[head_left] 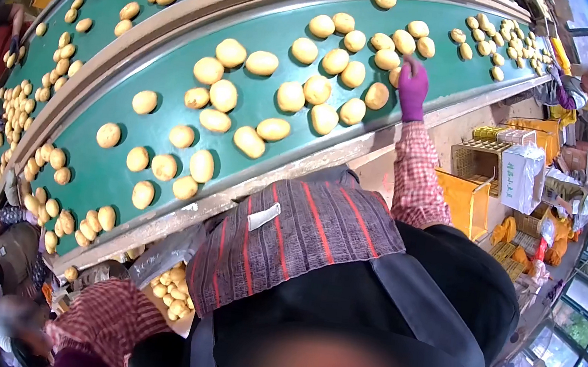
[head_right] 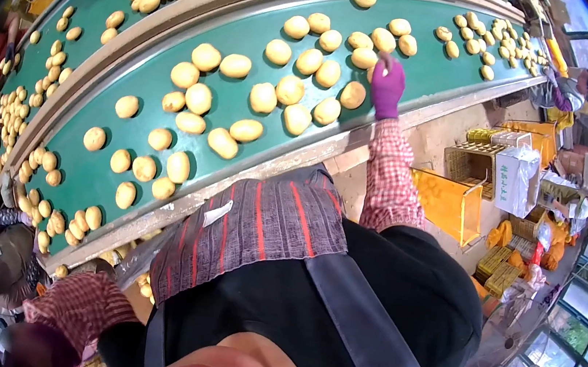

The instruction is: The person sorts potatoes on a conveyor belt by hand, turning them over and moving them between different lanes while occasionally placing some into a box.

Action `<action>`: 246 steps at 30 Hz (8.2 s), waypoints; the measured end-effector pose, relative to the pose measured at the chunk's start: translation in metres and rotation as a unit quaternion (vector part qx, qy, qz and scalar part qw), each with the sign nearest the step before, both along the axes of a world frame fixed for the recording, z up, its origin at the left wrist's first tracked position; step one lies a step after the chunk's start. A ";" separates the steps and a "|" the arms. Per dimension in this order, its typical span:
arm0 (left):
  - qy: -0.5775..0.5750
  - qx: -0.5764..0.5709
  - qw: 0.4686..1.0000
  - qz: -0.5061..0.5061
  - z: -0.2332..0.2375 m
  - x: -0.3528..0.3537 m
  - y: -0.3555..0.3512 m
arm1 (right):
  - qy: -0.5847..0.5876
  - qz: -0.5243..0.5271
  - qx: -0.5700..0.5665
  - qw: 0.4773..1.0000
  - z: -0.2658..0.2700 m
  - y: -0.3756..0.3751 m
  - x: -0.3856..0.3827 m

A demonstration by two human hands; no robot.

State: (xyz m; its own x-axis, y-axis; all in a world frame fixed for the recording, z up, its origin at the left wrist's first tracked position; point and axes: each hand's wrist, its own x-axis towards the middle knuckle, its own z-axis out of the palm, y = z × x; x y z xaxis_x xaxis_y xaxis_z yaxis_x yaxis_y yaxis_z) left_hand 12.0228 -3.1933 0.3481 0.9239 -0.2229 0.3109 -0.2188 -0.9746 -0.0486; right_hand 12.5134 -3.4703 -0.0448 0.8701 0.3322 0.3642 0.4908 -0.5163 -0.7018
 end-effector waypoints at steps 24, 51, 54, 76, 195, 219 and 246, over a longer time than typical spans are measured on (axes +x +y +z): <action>-0.020 0.004 0.993 0.120 -0.012 0.097 0.033 | 0.118 0.179 -0.275 0.937 0.069 0.130 0.038; -0.105 -0.304 0.165 0.933 -0.312 -0.184 -0.345 | 0.220 0.594 -0.070 0.770 0.185 0.034 -0.001; -0.177 -0.224 0.088 0.954 -0.315 -0.153 -0.331 | 0.161 0.666 -0.078 0.724 0.174 0.034 -0.011; 0.288 -0.114 0.377 0.873 -0.324 0.051 -0.415 | -0.237 0.677 -0.083 0.692 0.175 0.015 -0.012; -0.234 -0.677 0.446 0.536 -0.116 0.725 -0.705 | -0.071 0.493 -0.024 0.867 0.190 -0.461 0.698; -0.021 -0.355 0.889 0.289 -0.179 1.173 -0.723 | -0.122 0.390 -0.259 0.875 0.189 -0.686 0.893; 0.251 -0.128 0.529 0.800 -0.139 0.944 -0.962 | -0.051 0.564 0.032 0.823 0.151 -0.650 0.889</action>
State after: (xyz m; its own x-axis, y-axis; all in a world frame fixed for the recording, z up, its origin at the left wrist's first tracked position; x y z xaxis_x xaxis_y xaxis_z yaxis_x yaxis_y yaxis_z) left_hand 12.9669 -4.1555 0.2090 -0.1535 0.9602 -0.2333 0.9745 0.1080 -0.1968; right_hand 13.4028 -4.1201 0.1059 -0.0162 0.8856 0.4643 0.6911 0.3454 -0.6348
